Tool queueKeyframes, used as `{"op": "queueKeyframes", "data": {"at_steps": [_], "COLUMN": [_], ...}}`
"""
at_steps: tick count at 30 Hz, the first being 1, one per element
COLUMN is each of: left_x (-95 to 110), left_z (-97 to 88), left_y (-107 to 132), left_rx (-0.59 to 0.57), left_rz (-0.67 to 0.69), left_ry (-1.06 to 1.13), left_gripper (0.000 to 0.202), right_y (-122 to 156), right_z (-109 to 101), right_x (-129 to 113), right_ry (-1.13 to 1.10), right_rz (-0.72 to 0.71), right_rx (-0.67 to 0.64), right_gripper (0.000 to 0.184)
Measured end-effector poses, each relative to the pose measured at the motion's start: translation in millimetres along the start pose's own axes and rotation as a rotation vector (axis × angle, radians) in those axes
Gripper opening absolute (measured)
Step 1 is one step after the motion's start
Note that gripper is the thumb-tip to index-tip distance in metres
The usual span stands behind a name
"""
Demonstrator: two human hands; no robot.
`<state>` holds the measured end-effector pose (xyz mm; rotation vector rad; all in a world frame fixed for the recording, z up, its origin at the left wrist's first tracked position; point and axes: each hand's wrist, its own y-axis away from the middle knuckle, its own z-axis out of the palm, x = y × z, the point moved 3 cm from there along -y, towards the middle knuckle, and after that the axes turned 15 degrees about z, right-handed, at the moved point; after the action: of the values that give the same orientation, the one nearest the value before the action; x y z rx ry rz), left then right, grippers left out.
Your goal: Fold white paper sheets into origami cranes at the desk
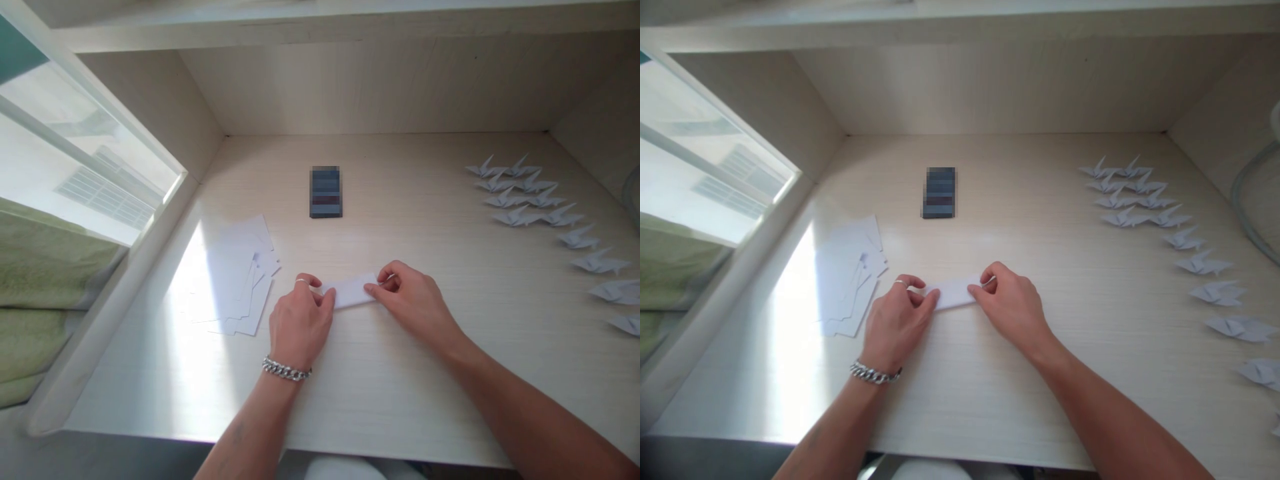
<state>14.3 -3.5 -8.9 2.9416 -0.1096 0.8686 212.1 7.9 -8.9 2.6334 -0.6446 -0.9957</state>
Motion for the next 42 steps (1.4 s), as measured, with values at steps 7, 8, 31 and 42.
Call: {"op": "queueKeyframes", "data": {"at_steps": [7, 8, 31, 42], "left_x": [0.0, 0.1, 2.0, 2.6], "left_z": [-2.3, -2.4, -1.9, -2.4], "left_y": [-0.7, -0.8, 3.2, 1.4], "left_rx": [0.002, 0.002, 0.055, 0.026], "left_rz": [-0.001, -0.003, 0.065, 0.038], "left_ry": [-0.007, -0.008, -0.076, -0.105], "left_gripper": [0.022, 0.022, 0.025, 0.026], "right_y": [-2.3, -2.8, -4.5, -7.3], "right_z": [-0.3, -0.2, -2.5, -1.0], "right_x": [-0.2, 0.0, -6.9, -3.6], "right_ry": [0.012, 0.016, 0.096, 0.054], "right_rz": [-0.005, 0.0, 0.017, -0.002], "right_rx": [0.018, 0.017, 0.035, 0.025], "right_gripper": [0.02, 0.02, 0.017, 0.016]}}
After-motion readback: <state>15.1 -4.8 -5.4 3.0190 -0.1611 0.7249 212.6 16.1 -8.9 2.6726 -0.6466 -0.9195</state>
